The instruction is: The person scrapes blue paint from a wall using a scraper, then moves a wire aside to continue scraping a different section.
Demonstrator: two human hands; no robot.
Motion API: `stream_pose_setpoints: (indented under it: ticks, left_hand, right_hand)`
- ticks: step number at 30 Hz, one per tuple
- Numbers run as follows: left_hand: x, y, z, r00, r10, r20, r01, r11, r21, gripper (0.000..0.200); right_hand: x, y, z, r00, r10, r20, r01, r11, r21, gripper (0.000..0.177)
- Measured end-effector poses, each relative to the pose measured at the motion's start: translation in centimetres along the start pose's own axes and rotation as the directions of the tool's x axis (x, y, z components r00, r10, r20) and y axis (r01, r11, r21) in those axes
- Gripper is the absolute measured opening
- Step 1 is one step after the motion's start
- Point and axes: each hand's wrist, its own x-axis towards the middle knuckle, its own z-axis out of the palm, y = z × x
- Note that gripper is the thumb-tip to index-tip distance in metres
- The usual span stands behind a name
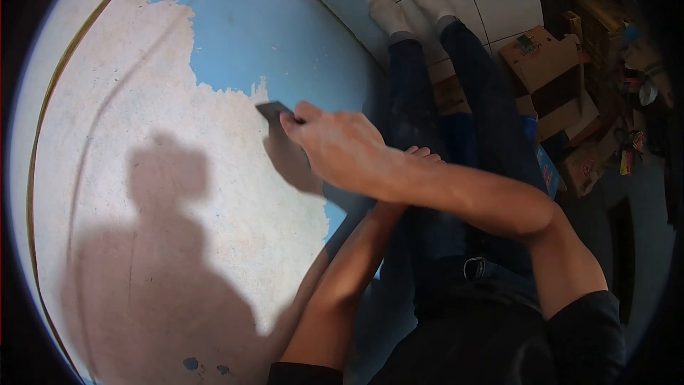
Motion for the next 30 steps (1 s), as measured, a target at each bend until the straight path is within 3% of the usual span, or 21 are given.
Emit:
stream_pose_setpoints:
  ticks: [2, 5, 7, 9, 10, 11, 12, 14, 16, 17, 20, 23, 24, 25, 26, 27, 28, 29, 30]
  left_hand:
    - [0.3, 0.7, -1.8, 0.979, -0.051, 0.198, 0.059, 0.998, -0.038, 0.013]
    - [0.8, 1.0, -1.7, 0.996, 0.006, -0.09, -0.015, 0.995, -0.101, 0.021]
    - [-0.6, 1.7, 4.6, 0.929, -0.127, -0.348, 0.15, 0.988, 0.039, 0.018]
    - [-2.0, 1.7, 5.9, 0.938, -0.214, -0.274, 0.219, 0.976, -0.012, 0.032]
    - [-2.6, 1.2, 3.8, 0.971, -0.23, -0.062, 0.222, 0.968, -0.118, 0.04]
    - [-2.3, 0.9, 2.4, 0.95, -0.229, 0.214, 0.261, 0.956, -0.134, 0.047]
    - [-1.5, 0.7, 0.5, 0.855, -0.211, 0.473, 0.303, 0.944, -0.127, 0.054]
    - [0.7, 1.0, -3.1, 0.726, -0.192, 0.661, 0.307, 0.95, -0.06, 0.054]
    - [-1.0, 0.7, -0.3, 0.871, -0.194, 0.451, 0.275, 0.954, -0.12, 0.054]
    - [-2.3, 0.3, 2.4, 0.95, -0.193, 0.246, 0.24, 0.955, -0.176, 0.054]
    - [-1.5, 0.9, 0.5, 0.953, -0.206, 0.224, 0.237, 0.964, -0.121, 0.056]
    - [-3.7, -0.7, 4.0, 0.989, -0.118, 0.087, 0.135, 0.964, -0.231, 0.055]
    - [-1.4, 0.1, 1.4, 0.898, -0.15, 0.413, 0.221, 0.967, -0.129, 0.058]
    - [3.2, 1.5, -3.8, 0.702, -0.194, 0.685, 0.268, 0.963, -0.001, 0.061]
    - [5.5, 2.2, -6.7, 0.422, -0.244, 0.873, 0.272, 0.953, 0.134, 0.064]
    - [3.4, 1.8, -4.3, 0.746, -0.203, 0.634, 0.275, 0.961, -0.016, 0.059]
    - [-0.2, 0.9, 0.2, 0.946, -0.164, 0.281, 0.212, 0.966, -0.151, 0.054]
    - [-2.0, 0.4, 2.7, 0.984, -0.129, -0.124, 0.095, 0.964, -0.249, 0.05]
    - [-1.8, 0.7, 2.1, 0.988, -0.137, -0.072, 0.115, 0.962, -0.248, 0.05]
  right_hand:
    - [-1.2, -0.2, 0.1, 1.0, -0.012, 0.009, 0.012, 1.0, -0.007, 0.048]
    - [-1.1, -0.1, 0.0, 1.0, 0.013, 0.013, -0.013, 1.0, -0.004, 0.046]
    - [1.6, 1.3, 0.6, 0.998, 0.033, -0.051, -0.034, 0.999, -0.009, 0.046]
    - [2.9, 1.8, 0.3, 0.998, 0.069, -0.004, -0.069, 0.997, 0.035, 0.042]
    - [2.7, 1.8, 0.4, 0.998, 0.059, -0.006, -0.059, 0.998, 0.035, 0.042]
    - [2.4, 1.7, 0.5, 0.999, 0.051, -0.005, -0.051, 0.998, 0.036, 0.041]
    - [1.6, 1.2, 0.2, 0.998, 0.054, 0.01, -0.055, 0.998, 0.045, 0.034]
    - [0.3, 0.0, -0.6, 0.998, 0.045, 0.044, -0.048, 0.997, 0.06, 0.029]
    - [1.6, 1.0, 0.3, 1.0, 0.026, -0.004, -0.026, 1.0, 0.011, 0.032]
    - [2.6, 1.8, 0.4, 0.999, 0.017, -0.032, -0.017, 1.0, -0.016, 0.036]
    - [5.7, 3.3, -0.2, 0.997, 0.058, 0.046, -0.057, 0.998, -0.032, 0.036]
    - [3.1, 2.5, 0.7, 0.998, -0.036, -0.044, 0.036, 0.999, -0.015, 0.033]
    - [2.1, 1.8, 0.5, 0.999, -0.026, -0.04, 0.026, 1.0, 0.003, 0.033]
    - [1.1, 0.9, 0.0, 0.999, -0.02, -0.036, 0.021, 1.0, 0.021, 0.032]
    - [0.7, 0.4, -0.2, 0.999, -0.014, -0.031, 0.015, 0.999, 0.043, 0.032]
    - [1.2, 0.6, 0.0, 1.0, -0.001, -0.023, 0.002, 0.999, 0.036, 0.032]
    - [2.4, 1.2, 0.0, 1.0, 0.01, -0.019, -0.01, 1.0, 0.025, 0.032]
    - [3.8, 2.0, -0.1, 1.0, 0.024, -0.017, -0.024, 1.0, 0.012, 0.032]
    - [5.2, 2.6, -0.6, 1.0, 0.023, 0.013, -0.023, 1.0, -0.016, 0.033]
